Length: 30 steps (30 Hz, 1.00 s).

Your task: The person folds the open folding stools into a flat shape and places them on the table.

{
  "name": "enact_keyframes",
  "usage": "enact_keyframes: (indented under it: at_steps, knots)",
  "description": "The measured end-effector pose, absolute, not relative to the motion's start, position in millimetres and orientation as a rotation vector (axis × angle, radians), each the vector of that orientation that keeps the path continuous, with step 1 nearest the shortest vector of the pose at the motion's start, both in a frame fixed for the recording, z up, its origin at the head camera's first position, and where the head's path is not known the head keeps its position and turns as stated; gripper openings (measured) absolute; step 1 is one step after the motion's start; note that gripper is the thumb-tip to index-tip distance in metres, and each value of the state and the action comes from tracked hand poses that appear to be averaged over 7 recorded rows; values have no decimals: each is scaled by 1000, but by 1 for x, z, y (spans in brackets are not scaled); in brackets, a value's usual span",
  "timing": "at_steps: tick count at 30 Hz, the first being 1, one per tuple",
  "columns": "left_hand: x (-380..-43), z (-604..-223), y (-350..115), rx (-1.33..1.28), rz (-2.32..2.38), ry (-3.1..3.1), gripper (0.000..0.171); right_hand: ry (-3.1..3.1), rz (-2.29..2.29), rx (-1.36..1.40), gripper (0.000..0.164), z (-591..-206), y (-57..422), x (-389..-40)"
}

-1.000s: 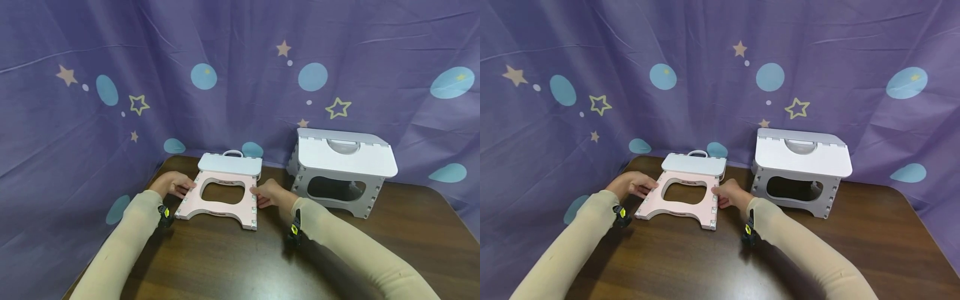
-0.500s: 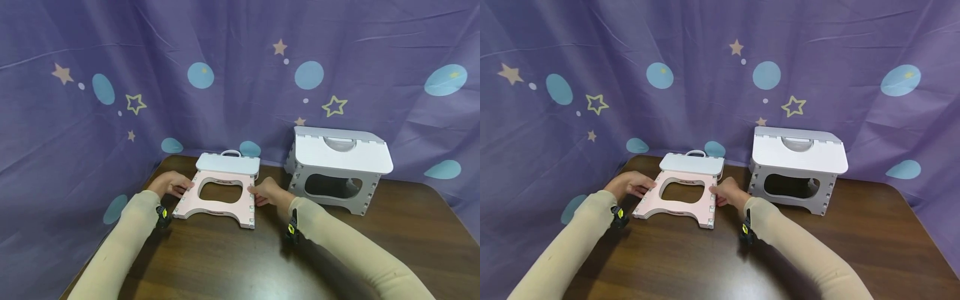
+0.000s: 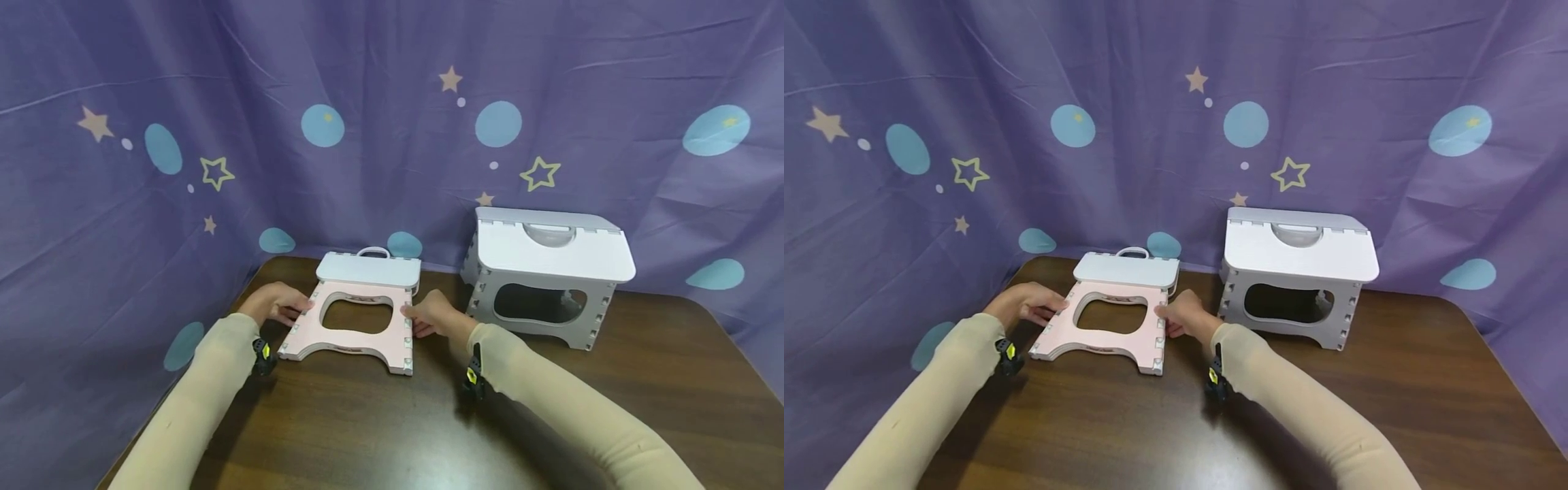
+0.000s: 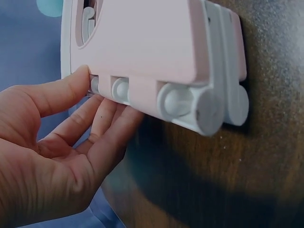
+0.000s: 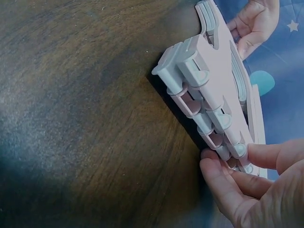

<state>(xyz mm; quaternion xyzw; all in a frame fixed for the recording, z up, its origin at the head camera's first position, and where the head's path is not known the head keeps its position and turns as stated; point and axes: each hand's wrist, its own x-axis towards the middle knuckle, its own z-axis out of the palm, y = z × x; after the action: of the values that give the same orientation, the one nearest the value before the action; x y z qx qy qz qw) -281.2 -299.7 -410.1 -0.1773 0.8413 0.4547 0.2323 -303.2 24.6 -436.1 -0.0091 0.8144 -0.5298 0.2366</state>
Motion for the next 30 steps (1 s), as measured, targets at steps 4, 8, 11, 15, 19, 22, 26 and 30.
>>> enact_keyframes:
  at_steps: [4,8,11,15,19,22,26,30]
  knots:
    - [-283,-409,-297,-501,1197,2354,36,2217,-1471,-31,27,-437,25,-304]
    - [-283,-408,-295,-523,1165,2391,31,2222,-1478,-34,26,-437,25,-304]
    - [-283,-407,-294,-525,1162,2394,28,2233,-1478,-32,27,-436,24,-304]
    - [-283,-407,-293,-530,1157,2395,27,2260,-1461,-40,27,-435,25,-304]
    - [-283,-408,-293,-532,1145,2399,29,2275,-1434,-51,24,-435,24,-303]
    - [-283,-410,-294,-522,1143,2402,31,2271,-1430,-48,24,-435,24,-304]
    - [-284,-410,-294,-511,1148,2399,33,2252,-1432,-38,25,-434,24,-305]
    - [-284,-407,-293,-515,1149,2394,34,2240,-1422,-29,25,-432,24,-306]
